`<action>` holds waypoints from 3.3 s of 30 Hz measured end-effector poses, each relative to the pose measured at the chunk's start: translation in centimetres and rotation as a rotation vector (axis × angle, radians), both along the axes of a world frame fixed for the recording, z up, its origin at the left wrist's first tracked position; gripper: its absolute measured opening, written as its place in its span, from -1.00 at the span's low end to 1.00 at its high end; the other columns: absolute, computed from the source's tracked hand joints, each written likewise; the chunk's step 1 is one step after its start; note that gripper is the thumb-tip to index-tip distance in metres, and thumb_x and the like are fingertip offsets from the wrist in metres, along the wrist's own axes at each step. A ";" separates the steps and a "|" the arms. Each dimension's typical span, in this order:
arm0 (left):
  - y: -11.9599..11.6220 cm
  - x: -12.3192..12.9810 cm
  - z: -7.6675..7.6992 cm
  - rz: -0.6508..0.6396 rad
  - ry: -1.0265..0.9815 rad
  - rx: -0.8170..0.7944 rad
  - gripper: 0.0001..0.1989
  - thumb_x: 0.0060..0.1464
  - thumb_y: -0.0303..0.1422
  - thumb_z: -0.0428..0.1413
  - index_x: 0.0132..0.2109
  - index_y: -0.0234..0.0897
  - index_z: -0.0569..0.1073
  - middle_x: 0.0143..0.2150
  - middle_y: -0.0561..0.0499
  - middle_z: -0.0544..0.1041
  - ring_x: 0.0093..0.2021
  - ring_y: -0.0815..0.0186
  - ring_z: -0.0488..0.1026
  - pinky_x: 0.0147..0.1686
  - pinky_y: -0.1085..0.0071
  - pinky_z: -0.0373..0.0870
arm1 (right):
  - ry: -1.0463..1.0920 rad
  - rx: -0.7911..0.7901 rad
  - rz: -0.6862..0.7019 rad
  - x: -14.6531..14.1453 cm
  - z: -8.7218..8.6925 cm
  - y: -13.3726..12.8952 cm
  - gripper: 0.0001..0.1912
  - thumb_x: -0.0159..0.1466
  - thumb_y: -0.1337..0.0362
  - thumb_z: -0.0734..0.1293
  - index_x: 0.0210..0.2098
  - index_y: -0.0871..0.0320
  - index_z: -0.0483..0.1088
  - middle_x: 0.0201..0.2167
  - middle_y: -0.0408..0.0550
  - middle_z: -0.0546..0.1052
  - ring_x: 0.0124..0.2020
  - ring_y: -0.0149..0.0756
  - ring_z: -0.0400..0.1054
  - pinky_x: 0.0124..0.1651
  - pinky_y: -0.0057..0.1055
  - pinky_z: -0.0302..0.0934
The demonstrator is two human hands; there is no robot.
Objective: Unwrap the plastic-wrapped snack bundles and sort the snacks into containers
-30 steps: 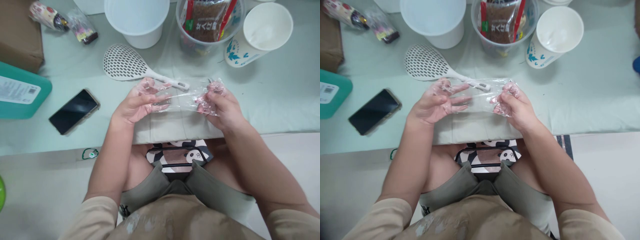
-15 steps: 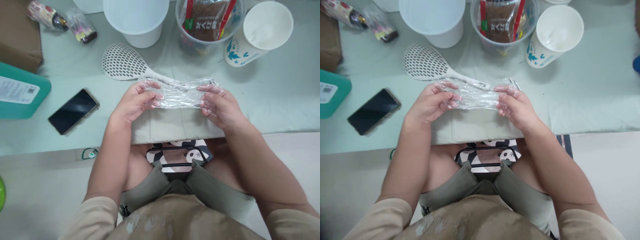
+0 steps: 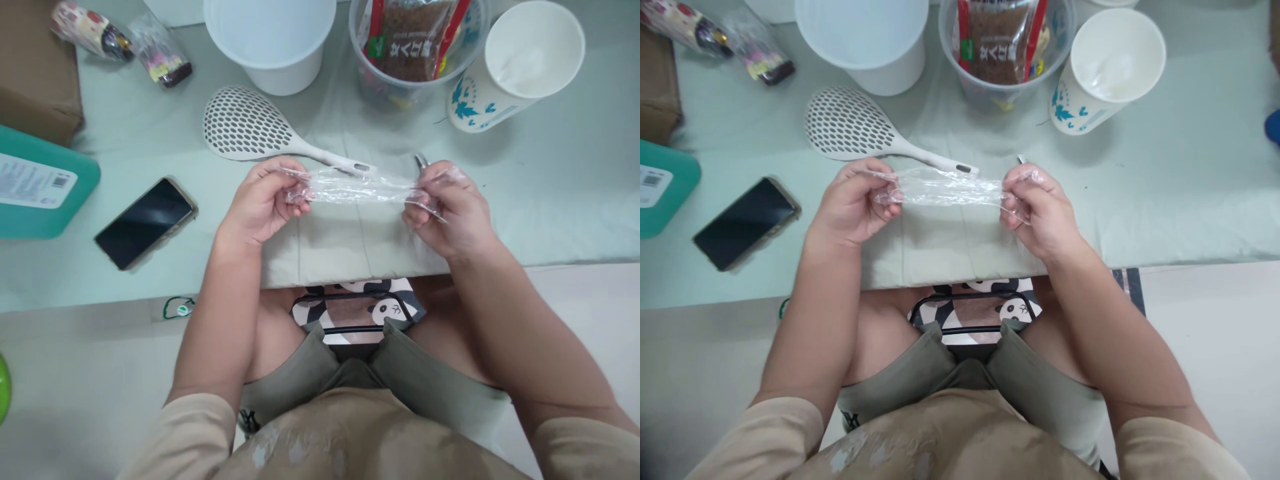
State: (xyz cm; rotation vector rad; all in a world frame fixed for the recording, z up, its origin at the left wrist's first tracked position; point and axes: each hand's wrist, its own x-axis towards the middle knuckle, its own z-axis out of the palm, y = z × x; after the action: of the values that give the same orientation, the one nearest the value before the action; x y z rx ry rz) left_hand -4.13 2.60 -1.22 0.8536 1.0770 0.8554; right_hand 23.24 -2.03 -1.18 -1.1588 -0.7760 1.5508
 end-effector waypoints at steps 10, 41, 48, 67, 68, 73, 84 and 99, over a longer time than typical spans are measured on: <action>0.2 0.1 -0.2 0.075 -0.088 0.048 -0.93 -0.05 -0.46 0.19 -0.45 -0.21 0.52 -0.56 0.13 0.57 -0.56 0.43 0.50 -0.58 0.54 0.41 | -0.200 0.058 0.006 0.6 -0.8 0.4 -0.76 0.18 0.08 0.30 -0.50 0.04 0.26 -0.58 -0.13 0.28 -0.58 -0.35 0.18 -0.49 -0.33 0.12; -0.1 0.9 -0.6 0.033 0.184 0.111 -0.87 0.11 -0.40 0.25 -0.27 -0.19 0.42 -0.41 0.07 0.59 -0.39 0.35 0.60 -0.37 0.46 0.49 | -0.301 -0.108 0.154 -0.2 0.5 -0.3 -0.75 0.28 0.08 0.46 -0.18 0.05 0.40 -0.50 -0.20 0.54 -0.53 -0.39 0.49 -0.54 -0.51 0.28; -0.2 1.2 0.9 0.102 0.001 0.015 -0.93 0.13 -0.41 0.15 -0.34 -0.23 0.44 -0.53 0.12 0.56 -0.54 0.43 0.54 -0.54 0.58 0.39 | -0.182 -0.002 0.069 -0.1 0.8 -0.4 -0.87 0.15 0.24 0.49 -0.41 0.14 0.50 -0.54 -0.16 0.53 -0.55 -0.46 0.43 -0.47 -0.51 0.35; 0.9 0.6 -2.3 0.192 0.218 0.394 -0.75 0.14 -0.19 0.37 -0.20 -0.16 0.48 -0.39 0.19 0.57 -0.36 0.50 0.44 -0.27 0.37 0.37 | -0.146 -0.331 0.847 -0.3 1.2 -1.0 -0.73 0.31 0.13 0.47 -0.18 0.23 0.52 -0.46 -0.09 0.62 -0.53 -0.46 0.46 -0.46 -0.53 0.39; 0.9 0.6 -2.4 0.163 0.217 0.410 -0.70 0.14 -0.14 0.37 -0.19 -0.17 0.46 -0.39 0.21 0.56 -0.33 0.50 0.45 -0.25 0.37 0.36 | -0.124 -0.352 0.918 -0.3 1.3 -1.1 -0.72 0.32 0.11 0.46 -0.15 0.23 0.53 -0.51 -0.13 0.60 -0.57 -0.47 0.43 -0.51 -0.53 0.33; 0.6 0.6 -2.2 0.081 0.141 0.442 -0.62 0.08 -0.11 0.40 -0.29 -0.23 0.42 -0.45 0.20 0.54 -0.38 0.50 0.46 -0.28 0.40 0.37 | 0.028 -0.122 1.007 0.2 1.9 -1.9 -0.51 0.27 -0.14 0.45 -0.10 0.17 0.58 -0.61 -0.19 0.50 -0.66 -0.47 0.31 -0.55 -0.47 0.20; -1.5 2.9 -0.8 -0.075 0.118 0.439 -0.90 -0.11 -0.50 0.35 -0.43 -0.22 0.61 -0.48 0.05 0.60 -0.45 0.36 0.55 -0.41 0.41 0.49 | -0.480 0.054 0.132 -0.5 -0.3 -0.6 -0.56 0.40 0.07 0.29 0.24 -0.04 0.40 -0.41 -0.21 0.52 -0.58 -0.41 0.25 -0.45 -0.39 0.12; -2.2 4.6 -1.0 -0.224 0.135 0.498 -0.88 -0.05 -0.27 0.43 -0.34 -0.19 0.73 -0.39 -0.02 0.68 -0.41 0.35 0.55 -0.42 0.44 0.46 | -0.336 0.194 0.427 -0.8 1.0 -2.3 -0.50 0.45 0.10 0.21 0.33 0.03 0.35 -0.40 -0.18 0.56 -0.52 -0.40 0.32 -0.34 -0.40 0.26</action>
State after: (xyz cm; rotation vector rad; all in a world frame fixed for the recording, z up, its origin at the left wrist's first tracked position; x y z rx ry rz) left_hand 0.48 0.43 -2.18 1.4383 0.8713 0.8986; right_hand 22.47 -4.33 -0.19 -1.1732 -1.4416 1.5913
